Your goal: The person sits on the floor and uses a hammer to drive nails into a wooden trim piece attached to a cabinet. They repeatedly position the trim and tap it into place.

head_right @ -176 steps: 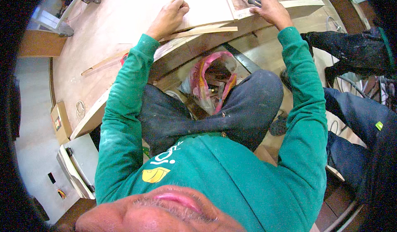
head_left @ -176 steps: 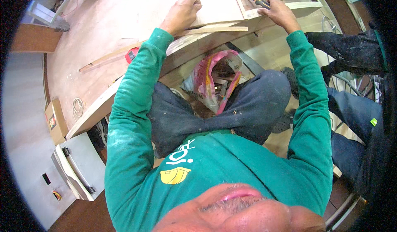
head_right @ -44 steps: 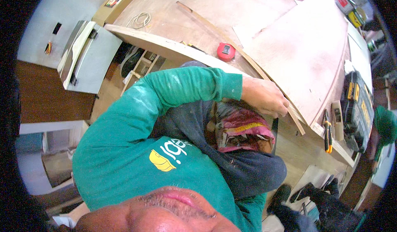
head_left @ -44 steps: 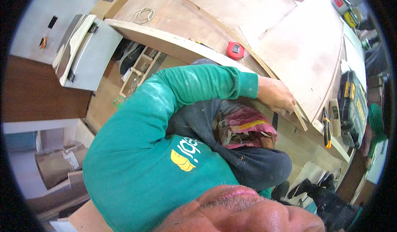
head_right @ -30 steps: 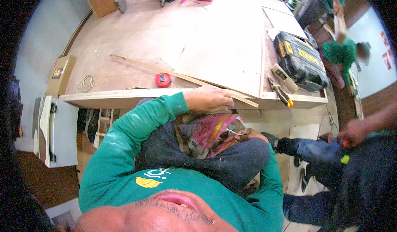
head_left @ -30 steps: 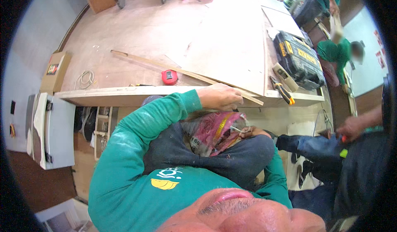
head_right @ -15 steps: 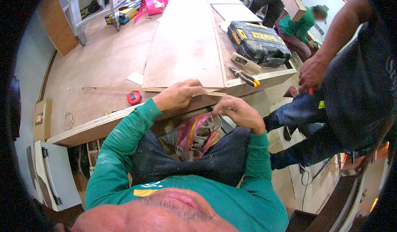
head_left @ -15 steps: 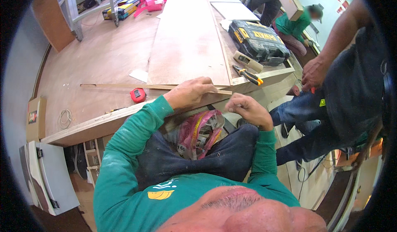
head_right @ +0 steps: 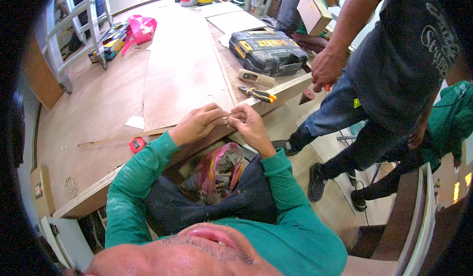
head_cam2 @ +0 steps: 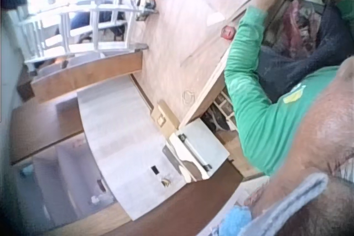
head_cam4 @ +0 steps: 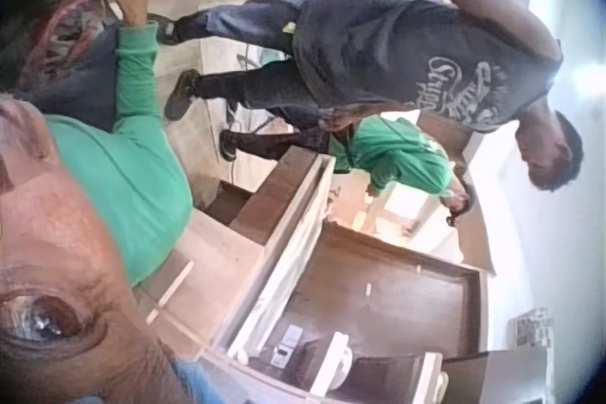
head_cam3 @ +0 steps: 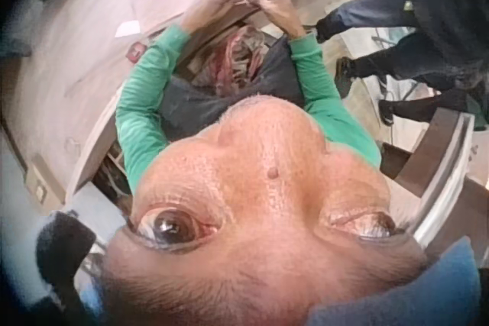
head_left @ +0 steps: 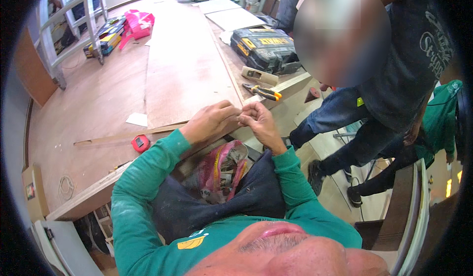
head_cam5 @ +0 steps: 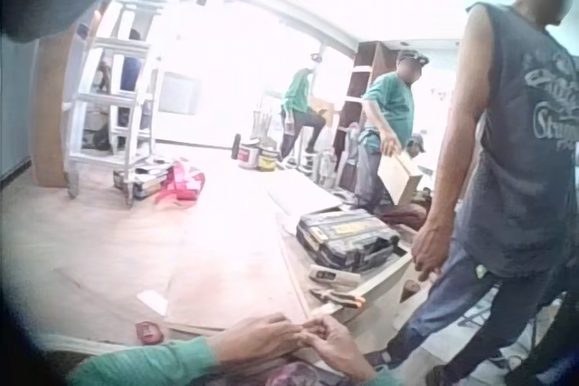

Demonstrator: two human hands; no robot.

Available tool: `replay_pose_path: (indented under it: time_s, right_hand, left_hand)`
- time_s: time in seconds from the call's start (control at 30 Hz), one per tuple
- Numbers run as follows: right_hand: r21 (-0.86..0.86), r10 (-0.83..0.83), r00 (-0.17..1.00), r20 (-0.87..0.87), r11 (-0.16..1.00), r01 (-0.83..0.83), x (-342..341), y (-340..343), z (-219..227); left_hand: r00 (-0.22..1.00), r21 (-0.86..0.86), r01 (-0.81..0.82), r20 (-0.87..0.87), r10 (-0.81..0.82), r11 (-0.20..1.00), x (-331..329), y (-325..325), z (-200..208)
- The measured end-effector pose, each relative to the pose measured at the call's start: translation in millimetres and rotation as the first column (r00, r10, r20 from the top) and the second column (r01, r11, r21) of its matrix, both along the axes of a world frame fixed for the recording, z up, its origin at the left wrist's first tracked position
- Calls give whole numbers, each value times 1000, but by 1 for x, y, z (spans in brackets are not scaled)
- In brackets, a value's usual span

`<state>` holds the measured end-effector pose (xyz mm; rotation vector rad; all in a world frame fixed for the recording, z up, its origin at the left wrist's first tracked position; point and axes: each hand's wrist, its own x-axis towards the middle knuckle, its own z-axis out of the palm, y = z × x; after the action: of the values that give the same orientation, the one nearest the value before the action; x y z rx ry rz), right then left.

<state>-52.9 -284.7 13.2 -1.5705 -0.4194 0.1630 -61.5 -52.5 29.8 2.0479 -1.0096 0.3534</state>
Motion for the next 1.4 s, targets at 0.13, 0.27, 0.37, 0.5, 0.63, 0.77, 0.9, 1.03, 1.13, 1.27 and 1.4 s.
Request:
replay_pose_path:
  time_s: [0.13, 0.27, 0.37, 0.5, 0.63, 0.77, 0.9, 1.03, 1.13, 1.27, 1.4]
  right_hand:
    - [-43, 16, 997, -72, 999, -19, -11, 9, 7]
    - [-345, 44, 939, 340, 935, 81, -1, 10, -8]
    - [-223, 107, 965, 240, 973, -53, 3, 21, -5]
    - [-341, 30, 929, 368, 934, 104, -11, 19, 7]
    - [-330, 22, 941, 339, 939, 97, -12, 16, 3]
    - [-284, 32, 941, 336, 956, 68, -13, 23, 6]
    - [-198, -37, 954, 296, 975, 99, -13, 25, 3]
    - [-228, -43, 962, 271, 968, 107, -8, 23, 0]
    - [-225, -23, 957, 289, 970, 92, -9, 28, 3]
    - [-230, -25, 951, 307, 968, 99, -7, 31, 2]
    - [-213, -34, 945, 327, 971, 108, -6, 34, -3]
  left_hand:
    - [1000, -5, 9, 11, -8, 1000, -5, 3, -3]
    - [996, 111, -72, 55, 66, 991, -11, 8, 2]
    - [995, 130, -89, 66, 81, 987, -2, 3, 4]
    - [983, 186, -139, 147, 113, 973, -5, 7, 2]
    - [985, 221, -150, 121, 126, 964, -7, 7, 1]
    - [987, 167, -157, 46, 151, 973, -10, 11, 0]
    - [992, 33, -128, -12, 129, 991, -9, 8, -1]
    - [989, -20, -141, -53, 140, 990, -10, 4, 0]
    - [987, -50, -152, -57, 149, 987, -9, 5, -3]
    - [983, 20, -180, -21, 180, 984, -7, 7, -7]
    - [979, 86, -203, 21, 202, 975, -6, 9, -8]
